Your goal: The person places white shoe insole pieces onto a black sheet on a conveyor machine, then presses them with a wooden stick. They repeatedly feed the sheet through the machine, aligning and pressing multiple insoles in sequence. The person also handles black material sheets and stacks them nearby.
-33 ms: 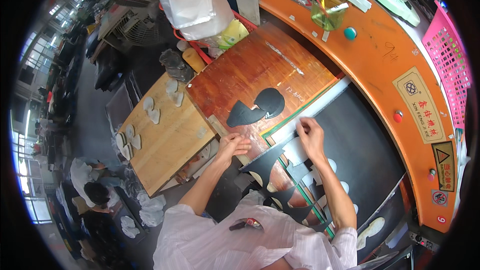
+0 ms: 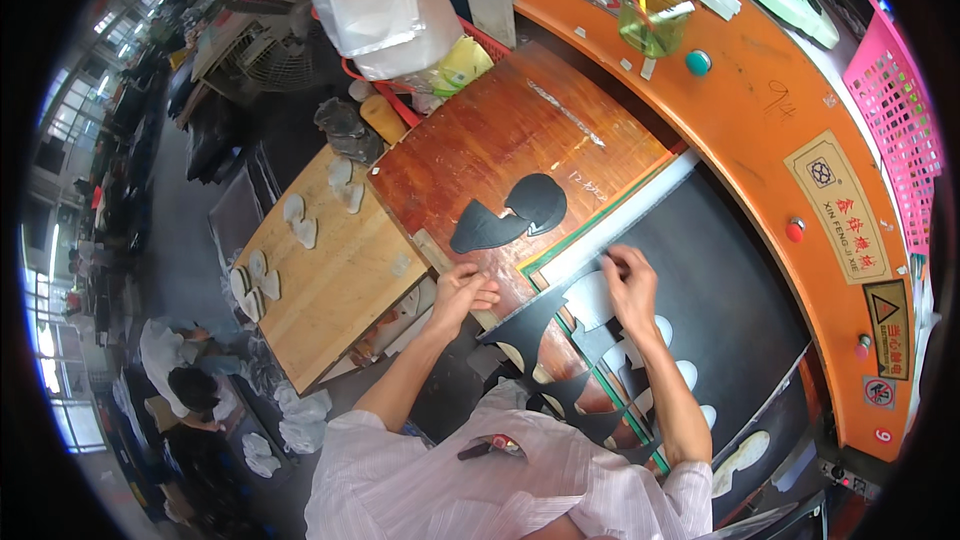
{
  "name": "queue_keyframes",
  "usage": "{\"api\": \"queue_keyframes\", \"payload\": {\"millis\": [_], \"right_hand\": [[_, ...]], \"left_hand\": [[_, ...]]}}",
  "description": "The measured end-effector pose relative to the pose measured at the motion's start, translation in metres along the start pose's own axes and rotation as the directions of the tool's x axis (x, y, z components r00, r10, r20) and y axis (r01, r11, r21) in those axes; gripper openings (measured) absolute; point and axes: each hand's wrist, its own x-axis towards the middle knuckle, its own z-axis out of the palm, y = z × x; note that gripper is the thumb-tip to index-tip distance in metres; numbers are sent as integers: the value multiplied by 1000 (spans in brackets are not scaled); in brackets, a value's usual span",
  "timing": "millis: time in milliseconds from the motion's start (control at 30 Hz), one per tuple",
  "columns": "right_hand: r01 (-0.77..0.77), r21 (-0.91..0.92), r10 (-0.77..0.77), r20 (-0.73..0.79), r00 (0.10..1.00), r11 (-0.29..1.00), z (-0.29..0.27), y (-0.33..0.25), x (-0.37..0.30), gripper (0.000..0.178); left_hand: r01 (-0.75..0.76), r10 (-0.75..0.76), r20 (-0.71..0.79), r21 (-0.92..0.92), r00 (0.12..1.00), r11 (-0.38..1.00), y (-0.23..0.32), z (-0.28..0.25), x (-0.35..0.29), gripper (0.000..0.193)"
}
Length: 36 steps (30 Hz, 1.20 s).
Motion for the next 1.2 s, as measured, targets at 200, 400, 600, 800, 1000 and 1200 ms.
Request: {"api": "queue_keyframes", "payload": {"millis": [200, 400, 600, 800, 1000, 1200], "right_hand": [[-203, -229, 51, -533, 844, 952, -132, 61, -136, 14], [-856, -456, 123, -861, 494, 244, -276, 115, -332, 59], [-862, -453, 391, -769, 506, 226, -279, 148, -432, 82], [-717, -532, 228, -708, 669, 450, -282, 148, -454, 71], [-651, -497, 205, -682, 702, 574, -292, 155, -457, 62], [-587, 84, 416, -786, 458, 805, -295, 123, -421, 57]], "left_hand": [[-636, 856, 241, 762, 457, 125, 49, 71, 79, 96], [-641, 770, 467, 761, 435, -99, 45, 105, 121, 86], [-751, 804, 554, 620, 215, -226, 47, 121, 41, 57], [-916, 398, 826, 334, 399, 223, -94, 146, -114, 30], [-643, -14, 740, 594, 673, 483, -131, 190, -114, 27], [-639, 70, 727, 548, 683, 540, -163, 151, -127, 26]]}}
